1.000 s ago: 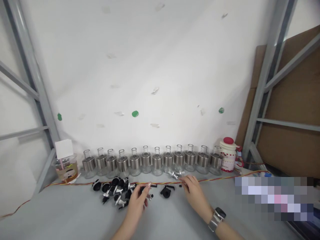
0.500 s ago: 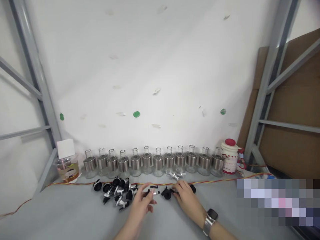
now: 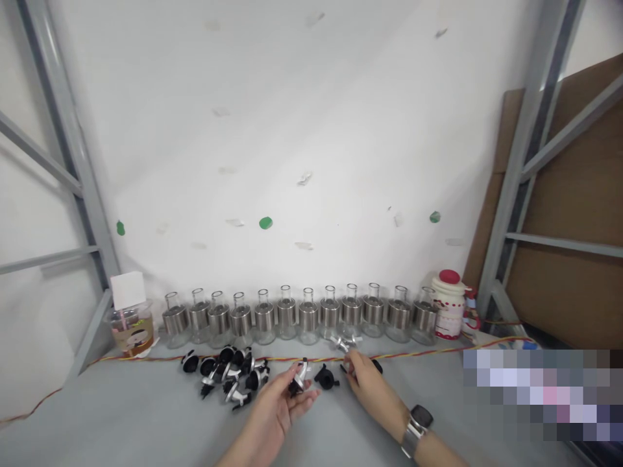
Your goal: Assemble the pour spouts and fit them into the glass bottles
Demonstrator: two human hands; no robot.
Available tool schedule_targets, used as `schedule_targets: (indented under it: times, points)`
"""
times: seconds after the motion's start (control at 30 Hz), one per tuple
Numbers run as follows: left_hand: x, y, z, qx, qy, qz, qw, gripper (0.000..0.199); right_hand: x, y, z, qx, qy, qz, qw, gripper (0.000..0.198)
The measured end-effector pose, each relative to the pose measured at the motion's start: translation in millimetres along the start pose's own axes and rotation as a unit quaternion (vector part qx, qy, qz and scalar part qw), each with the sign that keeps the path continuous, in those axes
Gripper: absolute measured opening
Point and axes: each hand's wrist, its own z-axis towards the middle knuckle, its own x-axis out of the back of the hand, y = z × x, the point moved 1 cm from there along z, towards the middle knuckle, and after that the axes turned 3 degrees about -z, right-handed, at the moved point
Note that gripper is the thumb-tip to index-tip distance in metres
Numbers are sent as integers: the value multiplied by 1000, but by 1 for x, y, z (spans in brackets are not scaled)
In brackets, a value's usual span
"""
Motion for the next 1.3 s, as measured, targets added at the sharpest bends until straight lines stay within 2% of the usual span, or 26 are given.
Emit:
schedule_targets:
  times: [0.1,0.4,0.5,0.57,0.63,0.67,0.77,0.8,0.87,0.97,1.07,1.2,1.3]
  points:
    - [-3,2,-6,-3,-46,-11,999,19,1,0,-1,-3,9,29,1000,37]
    - [-12,-1,-15,20,-123,16,992,29,5,-1,3,-29,49,154,986,16]
    - [-9,-7,-12,15,-110,21,994,34,6,-3,5,-61,46,230,970,7]
    - [-6,-13,-8,2,-91,55,994,37,8,-9,5,-74,23,280,957,12]
    - [-5,-18,-4,-27,-87,92,992,41,14,-19,2,-102,-11,387,916,20]
    - [-4,-20,-2,-46,-91,102,990,42,17,-25,0,-123,-30,459,880,22]
    - [-5,-23,2,-82,-98,92,988,43,26,-41,-6,-170,-83,642,743,22]
    - [-5,-22,3,-77,-94,83,989,44,27,-45,-8,-173,-96,667,718,21]
    - [-5,-20,3,-48,-84,69,993,48,29,-50,-11,-174,-106,691,694,19]
    - [-4,-18,2,5,-40,41,998,51,29,-52,-13,-175,-99,700,685,13]
    - [-3,-20,0,16,-10,43,999,45,30,-54,-14,-173,-98,703,683,17]
    - [-6,-22,-2,-26,-66,77,994,44,33,-60,-15,-140,-101,710,683,23]
    - [-6,-21,-1,-38,-87,69,993,46,33,-66,-16,-74,-79,686,720,22]
